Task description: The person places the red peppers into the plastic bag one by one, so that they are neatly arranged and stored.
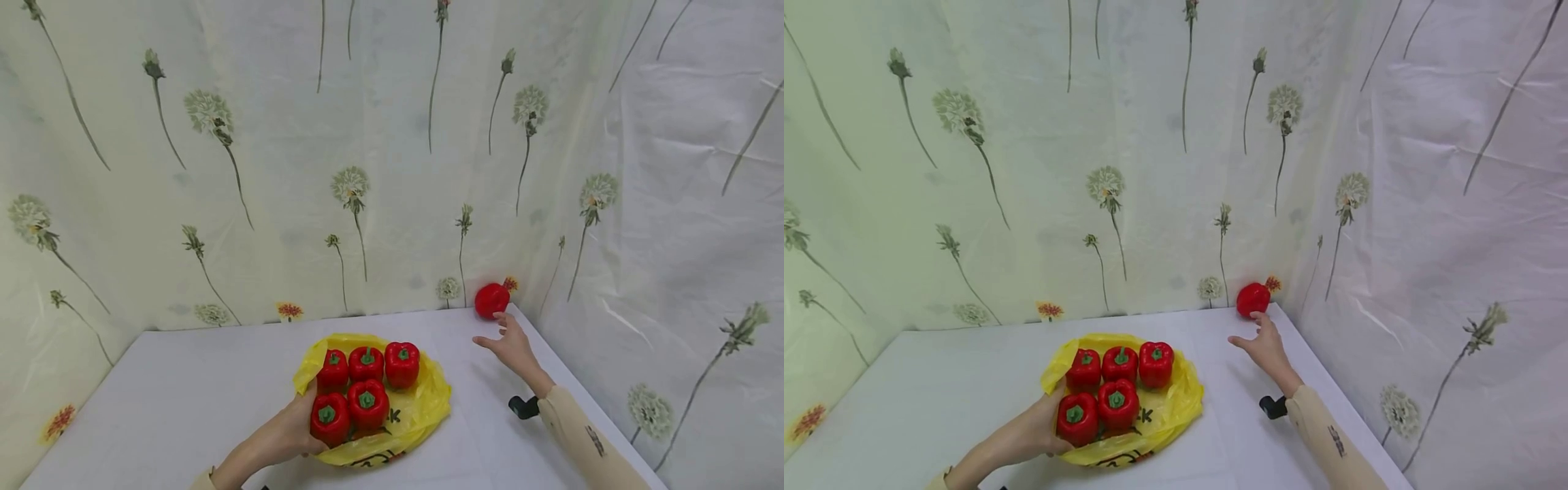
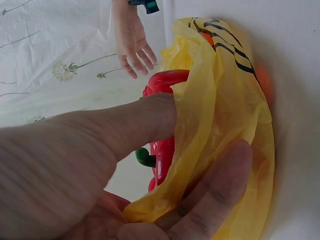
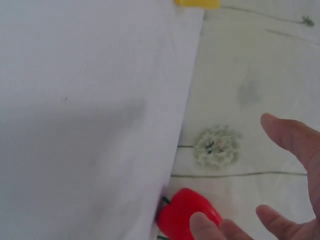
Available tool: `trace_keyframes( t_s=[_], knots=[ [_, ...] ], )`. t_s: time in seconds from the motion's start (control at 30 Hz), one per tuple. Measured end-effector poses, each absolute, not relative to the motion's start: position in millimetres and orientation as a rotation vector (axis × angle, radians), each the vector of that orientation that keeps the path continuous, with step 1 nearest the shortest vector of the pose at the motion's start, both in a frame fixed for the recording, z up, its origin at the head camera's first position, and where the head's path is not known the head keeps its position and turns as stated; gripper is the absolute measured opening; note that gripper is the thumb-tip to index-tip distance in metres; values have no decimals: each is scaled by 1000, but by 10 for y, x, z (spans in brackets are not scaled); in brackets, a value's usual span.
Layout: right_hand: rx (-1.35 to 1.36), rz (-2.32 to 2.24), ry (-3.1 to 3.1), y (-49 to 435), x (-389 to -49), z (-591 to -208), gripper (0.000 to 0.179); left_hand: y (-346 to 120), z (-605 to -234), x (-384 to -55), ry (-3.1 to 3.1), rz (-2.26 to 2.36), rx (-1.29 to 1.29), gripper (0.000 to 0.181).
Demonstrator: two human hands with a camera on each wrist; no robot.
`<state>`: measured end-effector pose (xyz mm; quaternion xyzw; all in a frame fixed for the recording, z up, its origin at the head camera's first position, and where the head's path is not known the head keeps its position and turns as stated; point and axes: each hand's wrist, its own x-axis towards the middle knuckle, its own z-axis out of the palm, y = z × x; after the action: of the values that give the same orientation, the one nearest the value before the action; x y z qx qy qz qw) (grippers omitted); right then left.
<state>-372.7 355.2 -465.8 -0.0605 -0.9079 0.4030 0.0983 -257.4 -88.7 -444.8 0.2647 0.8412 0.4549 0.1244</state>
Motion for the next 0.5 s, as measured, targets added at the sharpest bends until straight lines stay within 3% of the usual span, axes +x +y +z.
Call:
trace_keyframes(
  t_s=[0.5],
  knots=[
    [-318,1293,-2526,3835,-4178,-4836,84,-887,-4448,-2573,2418,1355,759,122]
  ],
)
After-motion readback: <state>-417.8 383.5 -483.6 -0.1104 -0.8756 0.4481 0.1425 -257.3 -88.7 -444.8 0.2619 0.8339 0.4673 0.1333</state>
